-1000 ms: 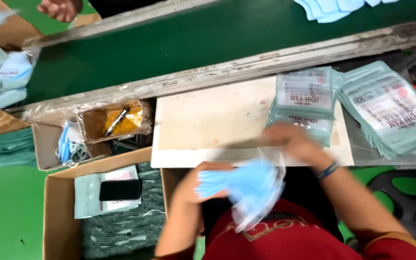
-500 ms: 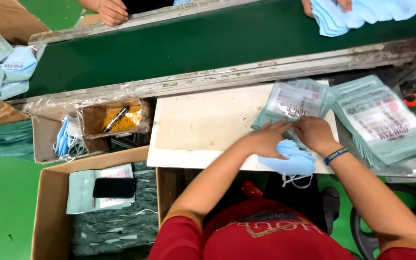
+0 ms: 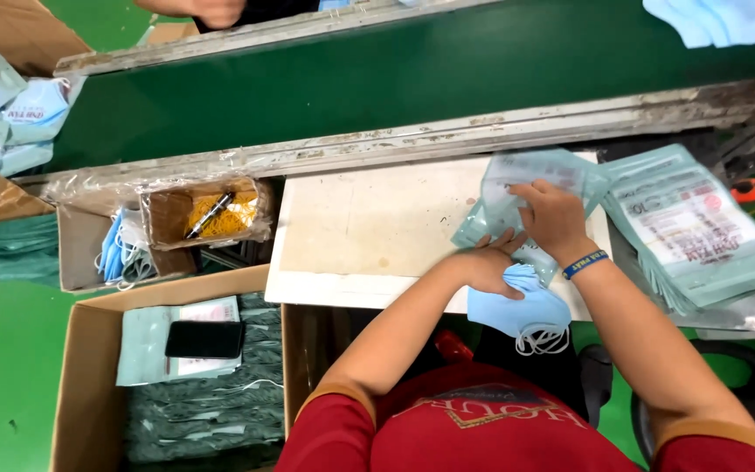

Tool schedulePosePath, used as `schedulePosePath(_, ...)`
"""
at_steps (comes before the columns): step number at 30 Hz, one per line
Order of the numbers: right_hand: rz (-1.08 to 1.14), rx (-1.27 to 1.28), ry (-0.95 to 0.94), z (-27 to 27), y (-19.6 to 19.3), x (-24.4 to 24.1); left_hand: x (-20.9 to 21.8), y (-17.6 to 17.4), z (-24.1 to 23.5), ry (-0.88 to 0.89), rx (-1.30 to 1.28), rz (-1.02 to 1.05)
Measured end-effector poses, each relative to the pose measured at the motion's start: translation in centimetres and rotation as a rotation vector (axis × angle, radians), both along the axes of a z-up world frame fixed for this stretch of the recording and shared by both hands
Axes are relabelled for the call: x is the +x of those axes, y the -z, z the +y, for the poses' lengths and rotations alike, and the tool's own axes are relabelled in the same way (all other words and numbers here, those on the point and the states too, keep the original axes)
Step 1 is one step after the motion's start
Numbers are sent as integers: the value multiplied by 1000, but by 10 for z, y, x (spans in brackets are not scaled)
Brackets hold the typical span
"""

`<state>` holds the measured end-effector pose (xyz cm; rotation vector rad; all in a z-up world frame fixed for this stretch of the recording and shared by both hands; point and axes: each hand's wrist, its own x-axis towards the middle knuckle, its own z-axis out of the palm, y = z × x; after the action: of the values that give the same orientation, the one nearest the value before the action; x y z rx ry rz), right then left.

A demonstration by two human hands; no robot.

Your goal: Manually counting and placing face masks into plastic packaging on an assembly line.

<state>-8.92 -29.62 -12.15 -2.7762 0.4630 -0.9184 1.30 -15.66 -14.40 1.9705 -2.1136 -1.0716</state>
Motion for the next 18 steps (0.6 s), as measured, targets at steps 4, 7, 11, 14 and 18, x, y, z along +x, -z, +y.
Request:
schedulePosePath(4, -69, 49, -47, 0, -21, -5, 35, 37, -1, -52, -323, 272)
schedulePosePath(7, -99, 107, -49, 6, -45, -10, 55, -29, 21, -180, -113, 505)
schedulePosePath(11, 3, 428, -57, 12, -81, -25, 82, -42, 40, -339, -289, 822)
schedulePosePath(14, 156, 631, -29, 22, -106, -28, 82, -69, 51, -431, -374, 667)
schedulePosePath(18, 65, 265, -19, 49, -95, -19, 68, -71, 47, -569, -492, 397)
